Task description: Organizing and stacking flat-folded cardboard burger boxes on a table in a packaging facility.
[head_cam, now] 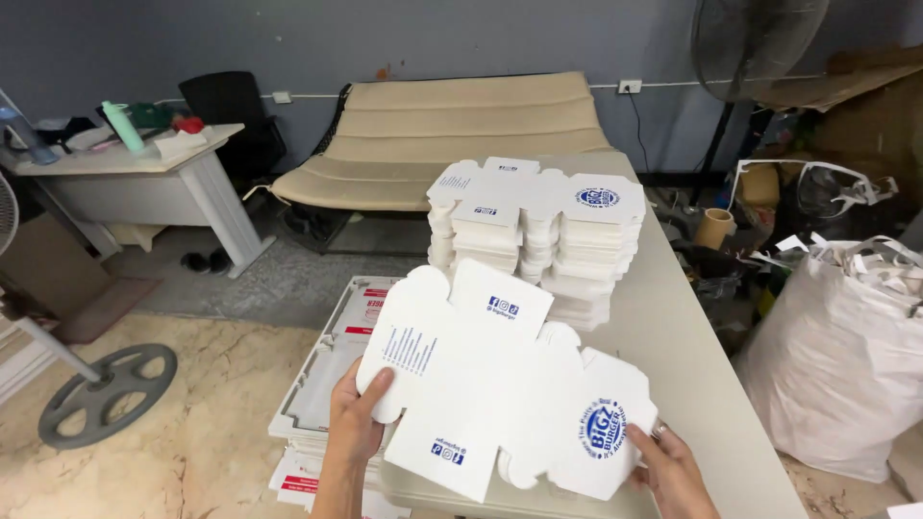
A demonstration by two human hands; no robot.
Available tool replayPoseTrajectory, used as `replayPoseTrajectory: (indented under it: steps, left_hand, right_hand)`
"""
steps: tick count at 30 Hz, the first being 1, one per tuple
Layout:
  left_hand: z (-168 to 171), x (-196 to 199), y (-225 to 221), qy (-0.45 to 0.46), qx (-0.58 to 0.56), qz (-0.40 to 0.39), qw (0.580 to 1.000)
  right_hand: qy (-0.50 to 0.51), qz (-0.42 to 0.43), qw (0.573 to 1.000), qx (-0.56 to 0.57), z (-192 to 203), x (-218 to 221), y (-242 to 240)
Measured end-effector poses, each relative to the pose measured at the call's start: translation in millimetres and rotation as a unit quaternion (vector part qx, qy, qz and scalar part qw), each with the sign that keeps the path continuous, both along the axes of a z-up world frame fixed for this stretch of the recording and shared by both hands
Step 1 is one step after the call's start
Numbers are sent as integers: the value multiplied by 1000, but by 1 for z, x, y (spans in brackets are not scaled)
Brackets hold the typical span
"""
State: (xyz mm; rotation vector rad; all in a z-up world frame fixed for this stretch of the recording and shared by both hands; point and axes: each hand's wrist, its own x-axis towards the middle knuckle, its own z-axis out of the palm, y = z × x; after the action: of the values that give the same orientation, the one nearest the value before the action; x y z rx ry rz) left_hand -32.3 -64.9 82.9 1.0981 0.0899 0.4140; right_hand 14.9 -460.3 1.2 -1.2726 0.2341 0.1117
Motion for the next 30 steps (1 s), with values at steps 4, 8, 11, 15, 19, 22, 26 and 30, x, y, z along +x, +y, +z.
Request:
replayPoseTrajectory:
  steps: [4,8,11,15,19,22,26,30]
  left_hand:
    - [-5,34,1,21,-38,48,998]
    - [109,124,-6,4,68,65,996]
    - [178,220,1,-66,175,124,974]
    - [202,312,10,100,262,73,957]
    - [143,365,21,354,617,58,701]
    - [111,366,38,193,485,33,852]
    - [127,331,11,223,369,44,901]
    - [128,329,4,218,400,70,888]
  right_hand:
    - [-110,-70,989,-67,9,7,-25]
    - [-277,-75,920,-266,117,91,-42]
    - [-322,-73,895,-299,217,179,-26]
    - [-191,-30,949,-251,254,285,-12]
    - [11,98,773,-627,231,330,-9]
    - [-46,42,846,-530,215,320,-16]
    - [-33,26,874,-484,223,314,0]
    - [91,74,904,-410,240,310,32]
